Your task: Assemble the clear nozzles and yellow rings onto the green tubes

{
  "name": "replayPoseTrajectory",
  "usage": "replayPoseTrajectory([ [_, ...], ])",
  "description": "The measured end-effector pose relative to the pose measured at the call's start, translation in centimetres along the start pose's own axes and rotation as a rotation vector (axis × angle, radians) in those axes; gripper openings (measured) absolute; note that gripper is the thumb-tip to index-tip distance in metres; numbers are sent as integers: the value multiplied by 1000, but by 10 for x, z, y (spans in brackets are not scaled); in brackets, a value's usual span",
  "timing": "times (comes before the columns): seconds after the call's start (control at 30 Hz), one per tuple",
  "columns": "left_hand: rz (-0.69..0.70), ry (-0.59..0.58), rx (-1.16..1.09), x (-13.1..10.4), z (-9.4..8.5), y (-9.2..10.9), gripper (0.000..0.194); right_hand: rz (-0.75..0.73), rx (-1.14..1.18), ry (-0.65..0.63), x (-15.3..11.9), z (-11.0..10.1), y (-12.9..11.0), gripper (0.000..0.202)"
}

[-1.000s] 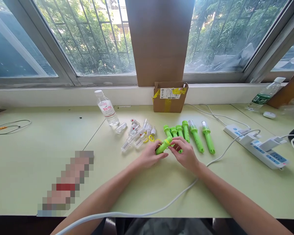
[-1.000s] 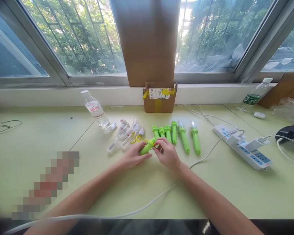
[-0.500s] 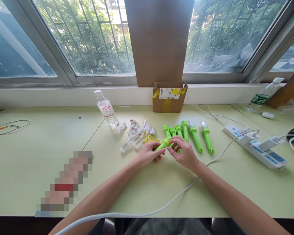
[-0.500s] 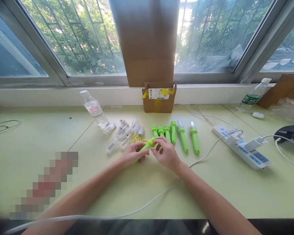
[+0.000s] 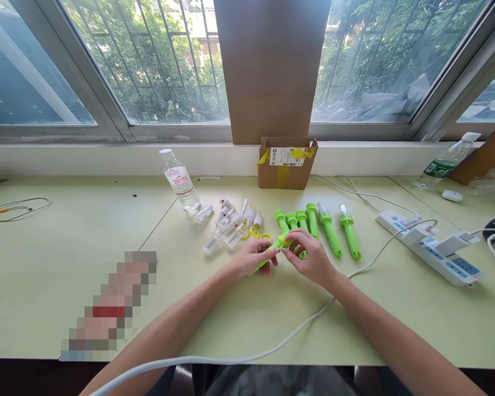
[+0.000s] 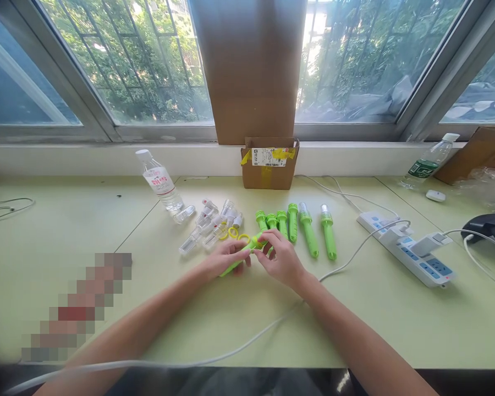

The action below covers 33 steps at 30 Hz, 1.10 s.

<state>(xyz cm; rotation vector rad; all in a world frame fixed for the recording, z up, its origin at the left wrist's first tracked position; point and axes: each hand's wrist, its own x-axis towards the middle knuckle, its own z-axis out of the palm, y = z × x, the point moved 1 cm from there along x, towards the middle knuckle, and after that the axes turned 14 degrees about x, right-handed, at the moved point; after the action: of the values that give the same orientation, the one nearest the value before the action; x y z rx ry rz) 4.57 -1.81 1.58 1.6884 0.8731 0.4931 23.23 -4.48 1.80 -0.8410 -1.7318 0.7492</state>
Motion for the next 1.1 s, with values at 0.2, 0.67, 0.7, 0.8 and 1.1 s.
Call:
replayPoseTrajectory([
  [0.2, -34, -34, -23, 0, -1, -1, 44, 7, -4, -13, -1, -1, 3, 15],
  [0.67, -89, 15, -109, -2, -3, 3, 42, -6, -18, 28, 2, 0, 2, 9],
  [0.7, -95, 9, -121, -2, -3, 3, 42, -7, -19, 30, 2, 0, 1, 8],
  [0.8, -99, -18, -158, -2, -5, 3, 42, -11, -28, 36, 2, 0, 1, 9],
  [1.1, -119, -126, -196, -3, -8, 2, 46, -20, -8, 45, 0, 2, 4, 9],
])
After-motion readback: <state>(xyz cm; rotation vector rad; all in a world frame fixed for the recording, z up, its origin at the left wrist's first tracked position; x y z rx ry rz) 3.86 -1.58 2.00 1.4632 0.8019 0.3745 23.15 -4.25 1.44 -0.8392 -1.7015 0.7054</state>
